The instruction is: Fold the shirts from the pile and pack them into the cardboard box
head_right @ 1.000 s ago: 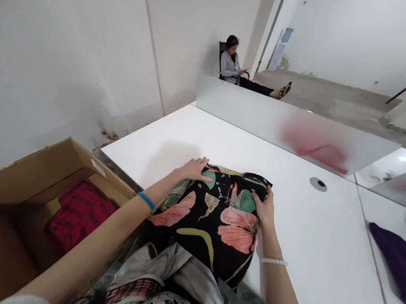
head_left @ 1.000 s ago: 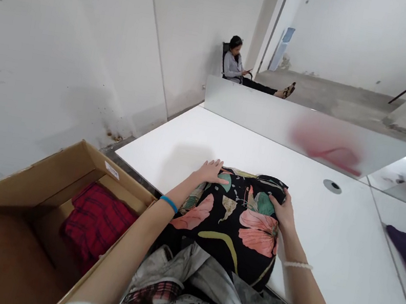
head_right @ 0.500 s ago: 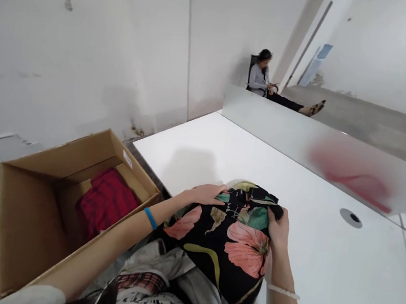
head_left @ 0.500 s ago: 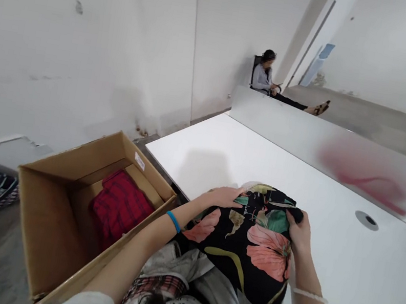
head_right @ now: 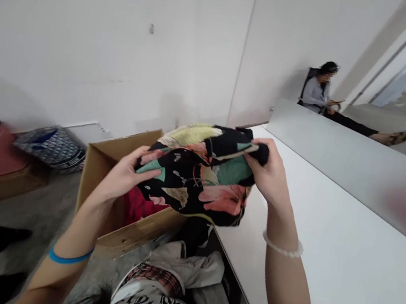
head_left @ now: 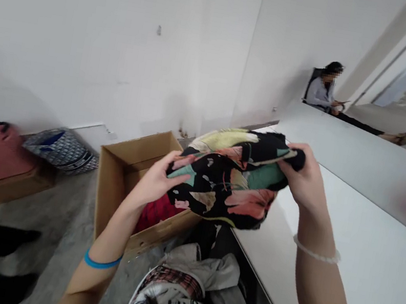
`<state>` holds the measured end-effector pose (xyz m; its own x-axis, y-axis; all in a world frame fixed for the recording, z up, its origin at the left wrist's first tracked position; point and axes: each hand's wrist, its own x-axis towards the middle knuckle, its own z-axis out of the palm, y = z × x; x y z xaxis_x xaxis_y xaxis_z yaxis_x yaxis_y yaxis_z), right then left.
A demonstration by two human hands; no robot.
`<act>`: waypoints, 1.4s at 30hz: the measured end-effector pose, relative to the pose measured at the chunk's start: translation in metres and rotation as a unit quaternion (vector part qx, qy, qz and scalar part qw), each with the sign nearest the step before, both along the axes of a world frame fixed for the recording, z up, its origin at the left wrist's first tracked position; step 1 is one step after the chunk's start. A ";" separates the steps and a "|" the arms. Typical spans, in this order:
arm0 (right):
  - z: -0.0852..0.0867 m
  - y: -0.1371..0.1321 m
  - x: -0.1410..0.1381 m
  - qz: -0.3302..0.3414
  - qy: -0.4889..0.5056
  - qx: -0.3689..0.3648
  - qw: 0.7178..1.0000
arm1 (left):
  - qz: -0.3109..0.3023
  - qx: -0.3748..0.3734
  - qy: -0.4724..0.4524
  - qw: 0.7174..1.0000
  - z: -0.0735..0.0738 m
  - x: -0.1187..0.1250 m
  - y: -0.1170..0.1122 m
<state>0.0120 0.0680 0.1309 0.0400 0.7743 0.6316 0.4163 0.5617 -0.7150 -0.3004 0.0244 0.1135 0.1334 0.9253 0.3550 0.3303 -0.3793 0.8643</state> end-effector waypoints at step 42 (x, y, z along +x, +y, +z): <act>-0.272 0.157 -0.282 0.337 -0.250 -0.283 0.862 | 0.426 -0.090 0.241 0.868 -0.159 -0.170 -0.050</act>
<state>-0.2701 0.2248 -0.1409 -0.7077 0.7049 -0.0473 0.4674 0.4169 -0.7796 -0.4705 -0.0259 -0.0459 -0.5331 0.7956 0.2878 0.7636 0.3059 0.5687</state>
